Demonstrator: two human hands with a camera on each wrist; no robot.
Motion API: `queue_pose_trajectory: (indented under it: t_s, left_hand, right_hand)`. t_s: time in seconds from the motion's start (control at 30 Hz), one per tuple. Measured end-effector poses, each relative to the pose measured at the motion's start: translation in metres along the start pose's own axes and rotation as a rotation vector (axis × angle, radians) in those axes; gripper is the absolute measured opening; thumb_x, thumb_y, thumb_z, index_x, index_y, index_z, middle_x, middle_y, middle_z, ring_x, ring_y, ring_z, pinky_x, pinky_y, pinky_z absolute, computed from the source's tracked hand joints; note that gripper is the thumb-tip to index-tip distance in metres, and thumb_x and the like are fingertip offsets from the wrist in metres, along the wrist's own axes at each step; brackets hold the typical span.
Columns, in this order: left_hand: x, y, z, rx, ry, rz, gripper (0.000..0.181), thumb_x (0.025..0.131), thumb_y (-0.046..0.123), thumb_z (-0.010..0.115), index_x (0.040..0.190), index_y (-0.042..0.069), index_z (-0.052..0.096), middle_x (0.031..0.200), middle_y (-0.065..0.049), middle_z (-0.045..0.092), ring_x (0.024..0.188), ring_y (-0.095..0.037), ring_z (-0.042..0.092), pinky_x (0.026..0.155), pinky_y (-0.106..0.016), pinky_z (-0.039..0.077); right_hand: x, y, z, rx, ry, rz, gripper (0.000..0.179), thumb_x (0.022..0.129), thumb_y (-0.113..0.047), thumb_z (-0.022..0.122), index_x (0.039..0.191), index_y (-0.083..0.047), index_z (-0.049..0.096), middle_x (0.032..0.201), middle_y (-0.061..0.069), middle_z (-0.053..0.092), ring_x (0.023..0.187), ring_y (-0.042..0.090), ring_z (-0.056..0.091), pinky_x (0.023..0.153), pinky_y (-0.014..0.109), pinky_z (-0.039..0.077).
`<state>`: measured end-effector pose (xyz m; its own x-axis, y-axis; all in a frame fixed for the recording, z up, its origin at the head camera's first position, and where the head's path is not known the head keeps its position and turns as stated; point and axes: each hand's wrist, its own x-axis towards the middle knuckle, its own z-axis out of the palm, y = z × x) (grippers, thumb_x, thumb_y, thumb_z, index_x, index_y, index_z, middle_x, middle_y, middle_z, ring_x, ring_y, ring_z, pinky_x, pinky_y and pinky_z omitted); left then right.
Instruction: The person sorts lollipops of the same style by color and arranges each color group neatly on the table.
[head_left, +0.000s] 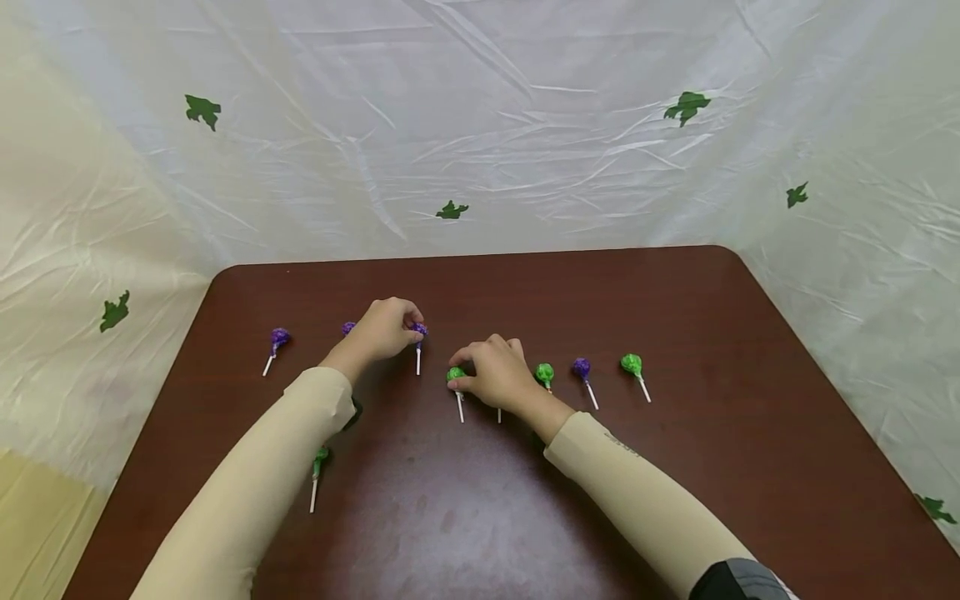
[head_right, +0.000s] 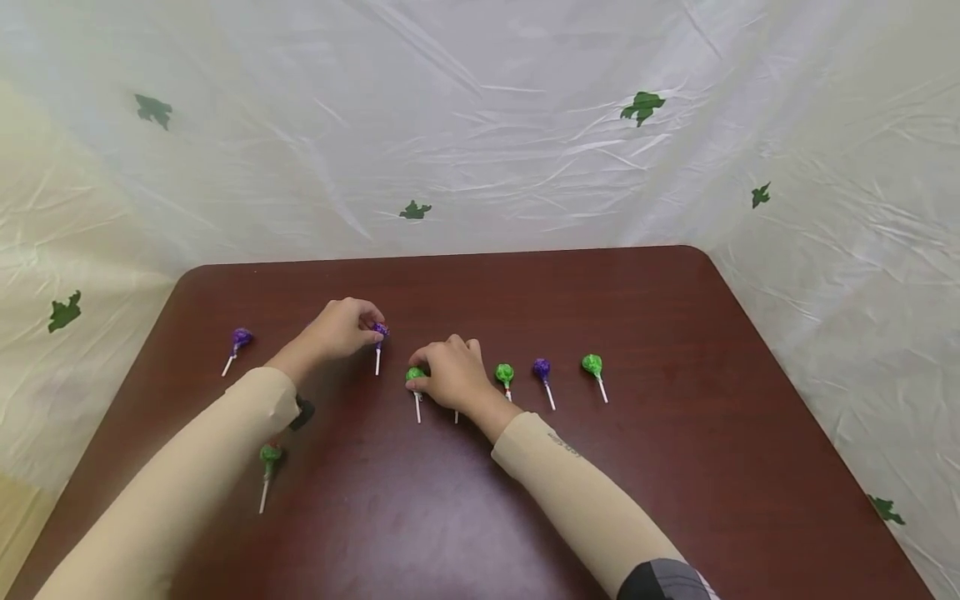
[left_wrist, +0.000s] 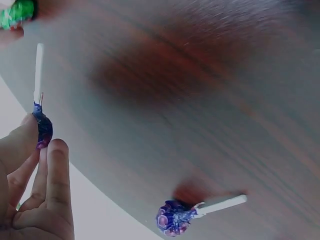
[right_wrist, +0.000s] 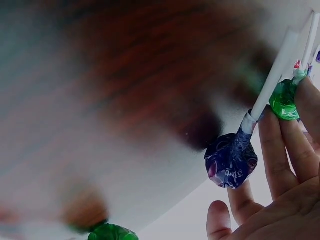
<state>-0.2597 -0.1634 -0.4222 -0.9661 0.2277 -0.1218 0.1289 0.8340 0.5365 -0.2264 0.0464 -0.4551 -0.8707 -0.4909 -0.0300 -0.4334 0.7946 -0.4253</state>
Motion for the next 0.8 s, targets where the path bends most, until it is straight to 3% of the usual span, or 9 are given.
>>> queue_pose_trajectory:
  t_s: [0.33, 0.8]
  left_hand:
    - [0.017, -0.001, 0.006, 0.026, 0.007, -0.034, 0.022, 0.092, 0.012, 0.071, 0.110, 0.001, 0.068, 0.101, -0.013, 0.067, 0.093, -0.025, 0.060, 0.085, -0.038, 0.051]
    - [0.023, -0.005, 0.015, 0.045, -0.032, -0.044, 0.025, 0.094, 0.014, 0.069, 0.115, 0.001, 0.068, 0.108, -0.015, 0.068, 0.100, -0.026, 0.063, 0.090, -0.039, 0.053]
  right_hand:
    - [-0.001, 0.002, 0.000, -0.007, 0.012, 0.005, 0.030, 0.084, -0.042, 0.077, 0.110, -0.026, 0.075, 0.110, -0.011, 0.074, 0.099, 0.018, 0.054, 0.088, 0.044, 0.031]
    - [-0.002, 0.000, 0.001, -0.012, 0.030, -0.009, 0.030, 0.084, -0.040, 0.078, 0.109, -0.025, 0.076, 0.110, -0.010, 0.074, 0.095, 0.018, 0.053, 0.084, 0.042, 0.031]
